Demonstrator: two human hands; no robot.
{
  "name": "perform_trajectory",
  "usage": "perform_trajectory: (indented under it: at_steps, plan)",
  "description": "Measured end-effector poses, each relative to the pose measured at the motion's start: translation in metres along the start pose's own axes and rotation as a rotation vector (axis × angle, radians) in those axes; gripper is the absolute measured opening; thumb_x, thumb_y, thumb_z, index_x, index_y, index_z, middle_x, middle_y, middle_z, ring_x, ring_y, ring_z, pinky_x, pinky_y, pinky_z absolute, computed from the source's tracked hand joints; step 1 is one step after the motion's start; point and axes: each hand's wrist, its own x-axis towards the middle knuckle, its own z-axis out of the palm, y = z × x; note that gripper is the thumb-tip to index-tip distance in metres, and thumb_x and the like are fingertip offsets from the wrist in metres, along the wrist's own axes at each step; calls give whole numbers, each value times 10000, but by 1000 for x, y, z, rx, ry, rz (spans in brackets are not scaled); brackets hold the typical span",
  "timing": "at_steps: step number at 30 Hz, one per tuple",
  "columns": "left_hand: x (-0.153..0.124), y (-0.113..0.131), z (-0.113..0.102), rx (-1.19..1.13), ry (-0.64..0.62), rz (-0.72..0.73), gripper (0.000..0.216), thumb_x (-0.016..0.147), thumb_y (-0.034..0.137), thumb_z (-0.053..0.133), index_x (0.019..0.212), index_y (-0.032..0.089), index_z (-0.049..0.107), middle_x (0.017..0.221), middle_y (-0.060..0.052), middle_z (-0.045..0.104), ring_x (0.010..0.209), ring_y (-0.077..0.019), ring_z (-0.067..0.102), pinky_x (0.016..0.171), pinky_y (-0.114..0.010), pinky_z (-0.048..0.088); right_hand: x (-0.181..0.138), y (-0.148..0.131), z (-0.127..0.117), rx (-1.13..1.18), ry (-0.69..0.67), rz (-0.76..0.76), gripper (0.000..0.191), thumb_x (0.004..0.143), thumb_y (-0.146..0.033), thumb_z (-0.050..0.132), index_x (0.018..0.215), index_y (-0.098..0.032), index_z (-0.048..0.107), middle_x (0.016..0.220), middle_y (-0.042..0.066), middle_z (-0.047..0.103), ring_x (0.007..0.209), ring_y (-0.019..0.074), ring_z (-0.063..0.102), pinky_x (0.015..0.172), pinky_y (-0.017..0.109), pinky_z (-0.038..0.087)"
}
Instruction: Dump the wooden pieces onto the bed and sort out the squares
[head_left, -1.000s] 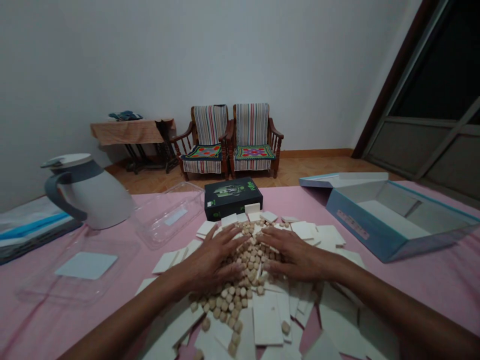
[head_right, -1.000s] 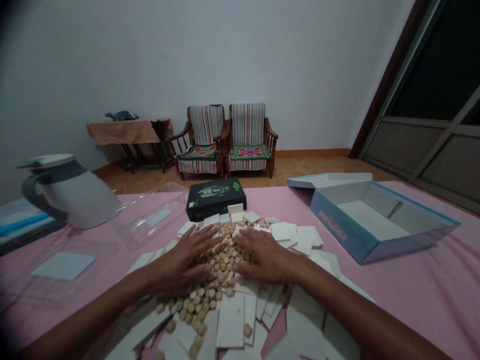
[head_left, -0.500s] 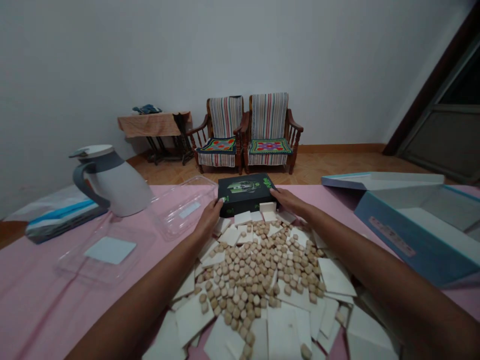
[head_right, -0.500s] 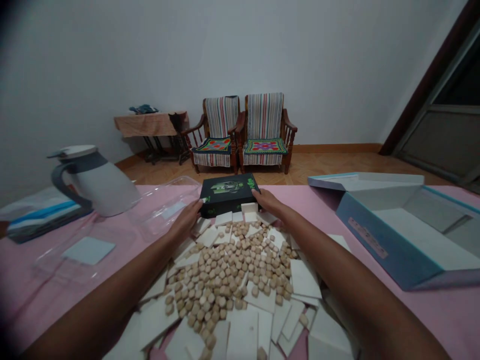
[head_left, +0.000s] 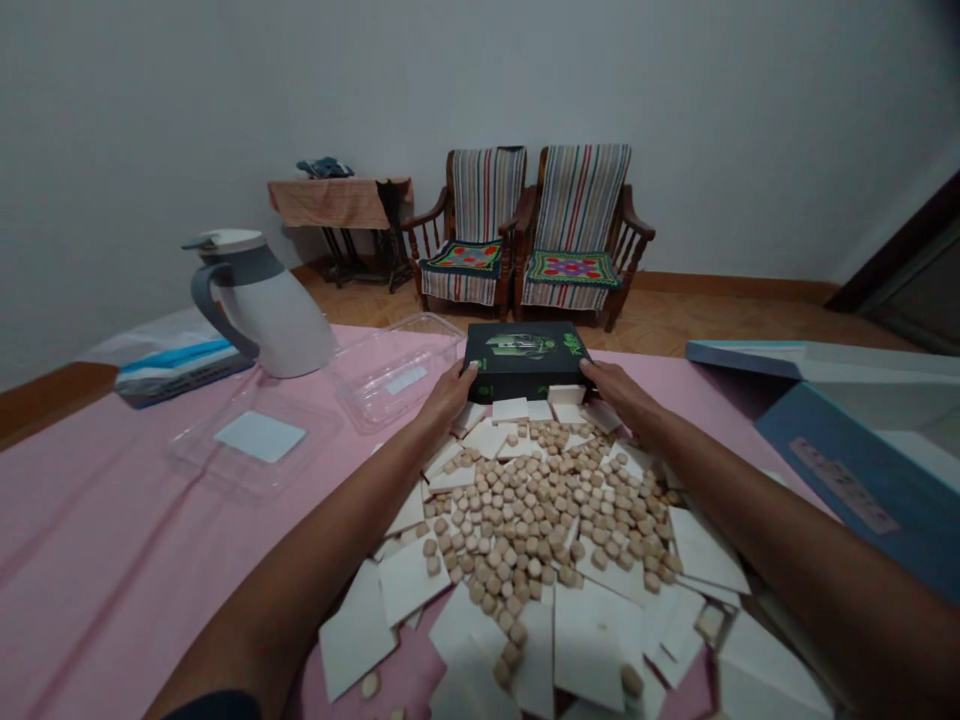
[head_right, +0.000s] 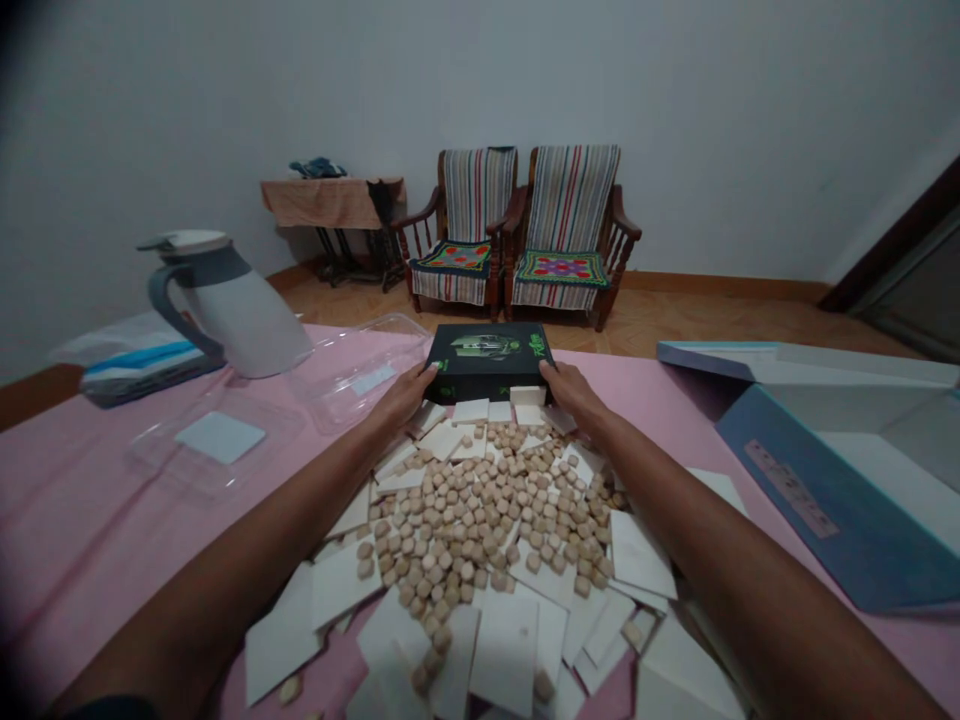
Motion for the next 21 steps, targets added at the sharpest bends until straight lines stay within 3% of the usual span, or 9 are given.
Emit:
perform_trajectory:
  at_steps: [7, 12, 21]
  plan:
    - [-4, 3, 3, -12, -64, 13, 430, 846, 434, 549, 1187, 183, 622, 1221, -72, 659, 1128, -241, 596, 1007, -345, 410, -5, 8, -12, -14, 60, 8, 478, 802, -572, 557, 947, -151, 732, 902, 113, 735, 979, 290, 641, 840, 372, 482]
    - [4, 2, 5, 16, -66, -30, 497, 808, 506, 585, 1137, 137, 635, 1129, -119, 693, 1100, -294, 605, 986, -409, 421, 4, 4, -8, 79, 53, -40, 583, 845, -643, 441, 1040, -161, 706, 1000, 92, 731, 1052, 264, 624, 904, 377, 466]
    - [3, 2, 1, -46, -149, 50, 548, 873, 533, 490, 1305, 199, 536, 1318, -79, 599, 1233, -265, 532, 1065, -415, 374, -5, -3, -2, 111, 12, -13, 651, 853, -687, 386, 1228, -204, 610, 1268, 92, 629, 1162, 260, 575, 949, 400, 448]
